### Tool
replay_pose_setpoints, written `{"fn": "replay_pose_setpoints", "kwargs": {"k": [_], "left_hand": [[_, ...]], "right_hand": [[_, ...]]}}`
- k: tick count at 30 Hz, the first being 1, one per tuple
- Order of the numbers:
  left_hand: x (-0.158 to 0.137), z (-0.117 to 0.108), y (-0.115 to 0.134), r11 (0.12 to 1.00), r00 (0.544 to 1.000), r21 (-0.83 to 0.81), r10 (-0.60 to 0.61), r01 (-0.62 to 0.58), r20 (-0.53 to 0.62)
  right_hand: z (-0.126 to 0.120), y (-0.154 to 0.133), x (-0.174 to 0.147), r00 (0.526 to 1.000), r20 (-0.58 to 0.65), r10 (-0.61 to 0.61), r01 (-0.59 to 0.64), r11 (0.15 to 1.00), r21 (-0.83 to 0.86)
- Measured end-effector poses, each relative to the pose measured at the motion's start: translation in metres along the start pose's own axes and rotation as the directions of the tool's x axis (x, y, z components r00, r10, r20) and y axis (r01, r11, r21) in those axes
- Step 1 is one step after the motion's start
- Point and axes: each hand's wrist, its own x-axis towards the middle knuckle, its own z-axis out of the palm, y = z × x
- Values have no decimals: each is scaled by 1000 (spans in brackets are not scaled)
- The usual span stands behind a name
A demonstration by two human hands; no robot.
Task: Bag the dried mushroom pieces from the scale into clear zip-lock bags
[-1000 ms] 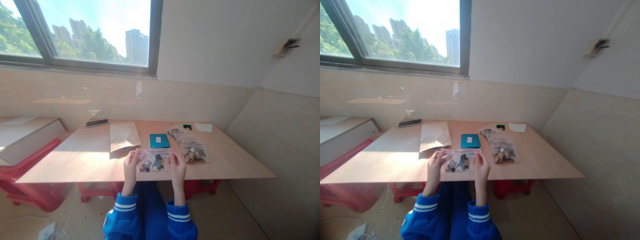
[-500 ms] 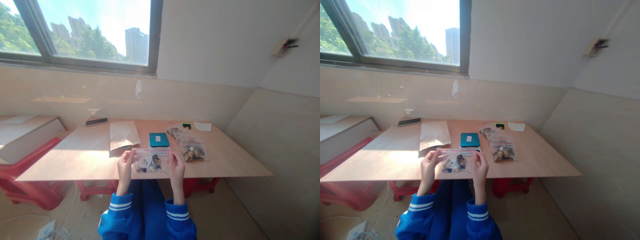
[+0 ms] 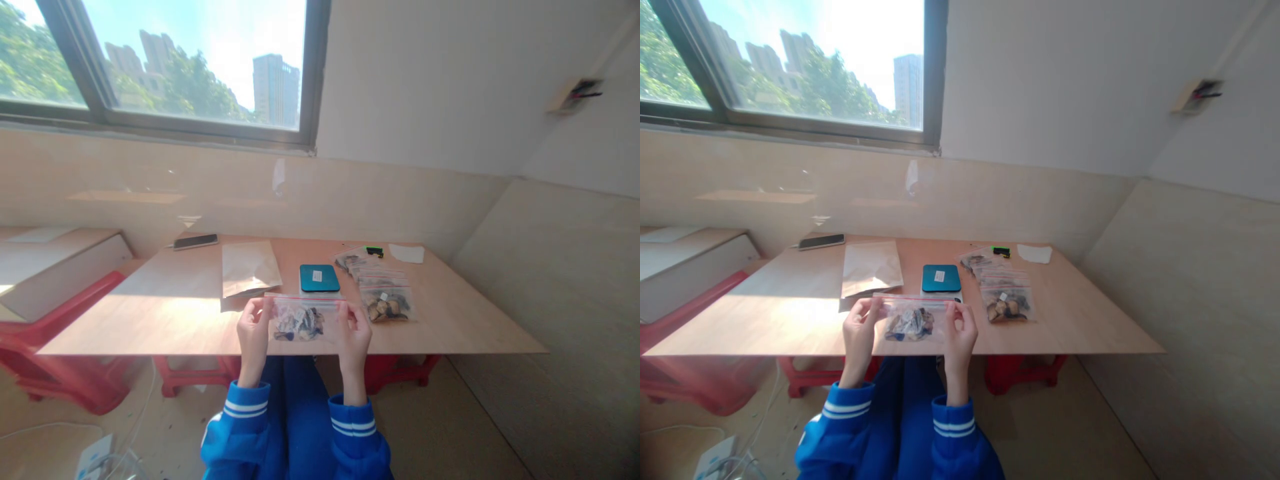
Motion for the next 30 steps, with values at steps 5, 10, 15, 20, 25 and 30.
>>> {"fn": "replay_pose_setpoints", "kwargs": {"k": [5,10,15,20,25,30], "left_hand": [[-4,19,0,952,994,-287,-95,105,49],[-7,24,0,913,988,-383,-108,142,108],[-2,13,-5,947,977,-295,-71,129,200],[4,4,-8,959,965,-215,-135,184,226],[3,0,-3,936,950,-251,-182,247,254],[-1,1,6,942,964,-253,-168,219,207]], "right_hand": [[10,1,-1,995,36,89,-93,985,144],[14,5,-1,982,114,148,-167,969,184],[8,5,1,977,123,172,-193,963,187],[6,3,1,979,123,159,-178,971,157],[7,-2,0,984,91,151,-162,977,141],[6,-6,-1,985,63,160,-169,970,177]]}}
